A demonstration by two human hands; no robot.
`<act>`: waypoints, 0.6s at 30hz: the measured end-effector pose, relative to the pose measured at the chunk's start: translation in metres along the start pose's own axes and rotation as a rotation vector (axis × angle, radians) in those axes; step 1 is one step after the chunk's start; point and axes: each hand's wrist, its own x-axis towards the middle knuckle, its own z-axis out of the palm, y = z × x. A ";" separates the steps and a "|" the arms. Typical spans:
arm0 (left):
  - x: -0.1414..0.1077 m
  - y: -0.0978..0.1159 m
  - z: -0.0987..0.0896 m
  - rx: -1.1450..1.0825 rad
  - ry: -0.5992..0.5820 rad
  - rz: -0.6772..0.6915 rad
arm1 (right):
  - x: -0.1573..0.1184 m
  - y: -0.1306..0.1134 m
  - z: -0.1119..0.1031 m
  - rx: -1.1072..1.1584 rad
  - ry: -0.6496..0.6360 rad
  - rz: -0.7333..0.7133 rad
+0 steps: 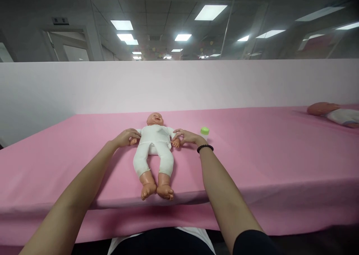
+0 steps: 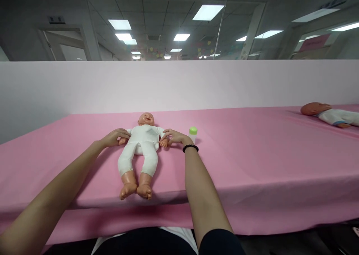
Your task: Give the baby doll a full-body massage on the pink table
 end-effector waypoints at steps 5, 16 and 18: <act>0.000 0.004 0.000 -0.003 -0.048 0.015 | 0.003 -0.003 0.002 -0.069 -0.022 0.001; 0.022 -0.027 0.016 -0.267 0.520 -0.291 | 0.011 -0.013 -0.004 0.350 0.348 -0.105; 0.040 -0.035 0.015 -0.279 0.565 -0.376 | 0.026 -0.015 -0.007 0.354 0.431 -0.076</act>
